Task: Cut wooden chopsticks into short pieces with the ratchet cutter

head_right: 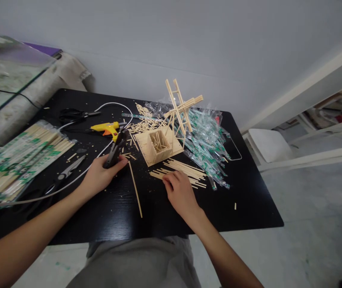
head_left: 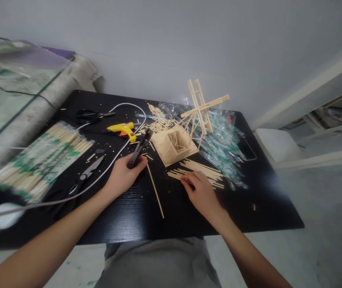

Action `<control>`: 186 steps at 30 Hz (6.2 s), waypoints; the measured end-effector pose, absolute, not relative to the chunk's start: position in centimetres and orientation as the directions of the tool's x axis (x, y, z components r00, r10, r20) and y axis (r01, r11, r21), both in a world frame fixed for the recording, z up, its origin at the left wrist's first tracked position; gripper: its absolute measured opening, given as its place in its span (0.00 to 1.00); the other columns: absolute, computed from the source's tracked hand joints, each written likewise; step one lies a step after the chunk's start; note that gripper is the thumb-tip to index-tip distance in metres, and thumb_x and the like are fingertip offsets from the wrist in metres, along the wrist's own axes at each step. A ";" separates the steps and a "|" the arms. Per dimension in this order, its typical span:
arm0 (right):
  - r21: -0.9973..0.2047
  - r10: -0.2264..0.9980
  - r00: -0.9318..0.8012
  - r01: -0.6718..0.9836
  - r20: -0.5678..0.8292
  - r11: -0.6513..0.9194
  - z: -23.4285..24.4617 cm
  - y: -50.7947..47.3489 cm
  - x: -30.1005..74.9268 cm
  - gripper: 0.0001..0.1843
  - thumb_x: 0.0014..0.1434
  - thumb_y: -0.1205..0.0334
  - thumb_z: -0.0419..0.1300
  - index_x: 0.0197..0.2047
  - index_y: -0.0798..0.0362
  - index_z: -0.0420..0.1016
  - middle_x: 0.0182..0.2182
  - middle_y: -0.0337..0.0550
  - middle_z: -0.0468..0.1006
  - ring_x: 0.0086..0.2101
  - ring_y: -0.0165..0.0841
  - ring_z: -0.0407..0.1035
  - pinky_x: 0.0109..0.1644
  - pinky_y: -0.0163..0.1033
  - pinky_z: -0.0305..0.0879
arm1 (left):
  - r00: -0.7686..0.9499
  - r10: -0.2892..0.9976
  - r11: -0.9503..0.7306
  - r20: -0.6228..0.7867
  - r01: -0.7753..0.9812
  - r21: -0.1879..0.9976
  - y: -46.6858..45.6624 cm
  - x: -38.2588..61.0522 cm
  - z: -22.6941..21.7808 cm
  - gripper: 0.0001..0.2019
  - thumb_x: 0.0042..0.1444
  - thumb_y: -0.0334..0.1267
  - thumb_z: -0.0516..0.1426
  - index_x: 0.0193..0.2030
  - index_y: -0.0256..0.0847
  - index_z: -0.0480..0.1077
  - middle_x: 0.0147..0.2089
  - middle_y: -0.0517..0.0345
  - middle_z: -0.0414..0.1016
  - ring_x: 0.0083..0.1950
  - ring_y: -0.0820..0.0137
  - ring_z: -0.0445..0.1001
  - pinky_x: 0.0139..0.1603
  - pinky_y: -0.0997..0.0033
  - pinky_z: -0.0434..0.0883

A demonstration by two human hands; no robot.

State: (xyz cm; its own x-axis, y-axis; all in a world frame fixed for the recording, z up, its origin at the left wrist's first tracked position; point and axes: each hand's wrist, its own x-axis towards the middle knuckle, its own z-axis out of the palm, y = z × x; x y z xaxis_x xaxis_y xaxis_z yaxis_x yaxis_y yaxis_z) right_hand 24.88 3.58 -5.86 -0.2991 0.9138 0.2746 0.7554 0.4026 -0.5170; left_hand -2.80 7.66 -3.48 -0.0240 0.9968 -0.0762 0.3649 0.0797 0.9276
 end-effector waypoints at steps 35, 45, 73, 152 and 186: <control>-0.732 0.901 -0.434 0.605 0.027 0.313 -2.7 2.2 21.7 0.14 0.65 0.74 0.56 0.51 0.52 0.74 0.41 0.46 0.77 0.40 0.37 0.74 0.45 0.41 0.71 | 0.073 0.997 -0.052 0.012 0.563 0.825 8.1 -3.4 -3.5 0.18 0.63 0.54 0.57 0.33 0.41 0.74 0.29 0.61 0.75 0.31 0.68 0.70 0.34 0.71 0.64; -0.849 0.846 -0.533 0.455 -0.017 0.270 -0.8 5.4 19.5 0.10 0.70 0.64 0.60 0.52 0.51 0.79 0.35 0.42 0.83 0.34 0.35 0.75 0.41 0.39 0.67 | 0.286 0.958 -0.135 0.025 0.368 0.920 6.3 -2.0 -3.8 0.16 0.64 0.51 0.58 0.36 0.39 0.74 0.31 0.62 0.73 0.33 0.70 0.69 0.36 0.71 0.66; -0.991 0.946 -0.312 0.065 0.092 0.118 -1.5 7.1 20.1 0.17 0.67 0.46 0.64 0.46 0.53 0.76 0.27 0.37 0.76 0.25 0.28 0.69 0.28 0.32 0.64 | 0.218 0.963 -0.259 0.157 0.605 0.752 6.3 -2.5 -3.6 0.10 0.64 0.42 0.59 0.48 0.39 0.74 0.38 0.56 0.79 0.38 0.66 0.76 0.41 0.68 0.70; -0.825 0.971 -0.200 0.521 0.133 0.220 -4.9 -1.6 26.6 0.10 0.68 0.59 0.63 0.33 0.50 0.75 0.29 0.39 0.79 0.24 0.31 0.72 0.31 0.36 0.71 | 0.040 0.991 0.132 -0.126 -0.305 0.943 7.0 -1.7 -3.3 0.12 0.56 0.43 0.66 0.32 0.39 0.71 0.20 0.67 0.61 0.21 0.78 0.58 0.21 0.76 0.56; -0.435 0.715 -0.687 0.609 0.129 0.663 -3.7 -1.2 27.6 0.17 0.76 0.64 0.52 0.53 0.59 0.82 0.34 0.46 0.78 0.30 0.31 0.74 0.32 0.35 0.71 | 0.022 0.994 0.105 -0.103 -0.304 0.947 7.1 -1.7 -3.5 0.12 0.56 0.43 0.66 0.31 0.38 0.71 0.22 0.65 0.62 0.21 0.78 0.58 0.21 0.76 0.56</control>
State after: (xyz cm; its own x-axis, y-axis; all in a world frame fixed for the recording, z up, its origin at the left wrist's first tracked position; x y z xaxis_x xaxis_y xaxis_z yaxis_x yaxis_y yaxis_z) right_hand 27.61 -1.23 -3.75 -0.6866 0.7154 0.1292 0.6091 0.6631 -0.4351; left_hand -1.69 7.05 -3.49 0.0222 0.9944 -0.1031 -0.3040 0.1050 0.9469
